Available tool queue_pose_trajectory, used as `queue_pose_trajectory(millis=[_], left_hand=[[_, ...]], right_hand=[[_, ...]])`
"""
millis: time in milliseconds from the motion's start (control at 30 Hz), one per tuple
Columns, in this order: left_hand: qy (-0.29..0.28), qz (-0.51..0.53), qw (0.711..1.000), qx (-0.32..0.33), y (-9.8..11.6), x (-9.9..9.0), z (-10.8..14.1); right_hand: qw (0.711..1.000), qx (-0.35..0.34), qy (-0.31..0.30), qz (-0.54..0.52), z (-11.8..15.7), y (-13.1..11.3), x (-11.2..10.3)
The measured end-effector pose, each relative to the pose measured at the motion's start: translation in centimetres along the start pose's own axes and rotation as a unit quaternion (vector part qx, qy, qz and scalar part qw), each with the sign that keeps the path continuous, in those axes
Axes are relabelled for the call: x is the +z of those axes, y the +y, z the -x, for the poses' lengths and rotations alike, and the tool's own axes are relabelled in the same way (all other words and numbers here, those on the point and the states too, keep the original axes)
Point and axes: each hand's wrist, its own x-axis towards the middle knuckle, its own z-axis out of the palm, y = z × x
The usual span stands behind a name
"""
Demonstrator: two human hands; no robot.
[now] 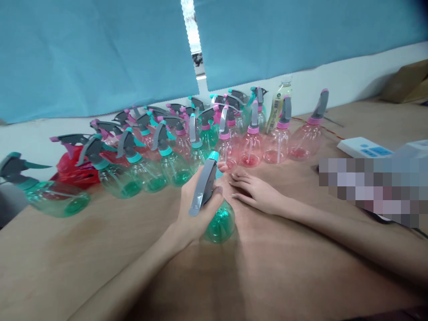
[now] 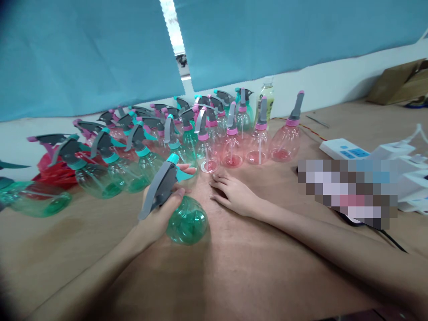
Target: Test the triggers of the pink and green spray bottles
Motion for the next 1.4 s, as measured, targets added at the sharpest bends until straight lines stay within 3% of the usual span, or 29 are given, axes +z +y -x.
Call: queue_pose_trajectory(millis=[900, 1133, 1400], left_hand=[[0.004, -0.005, 1.000, 0.009, 0.5, 0.0, 0.0], [0.014, -0.052, 0.998, 0.013, 0.9, -0.2, 0.0], [-0.005, -0.044, 0.999, 0.013, 1.0, -0.5, 0.0]], right_hand=[[1.000, -0.001, 0.011, -0.014, 0.1, 0.0, 0.0], [1.000, -0.003, 0.009, -0.013, 0.0, 0.0, 0.0], [1.000, -0.002, 0.004, -0.022, 0.0, -0.1, -0.3]])
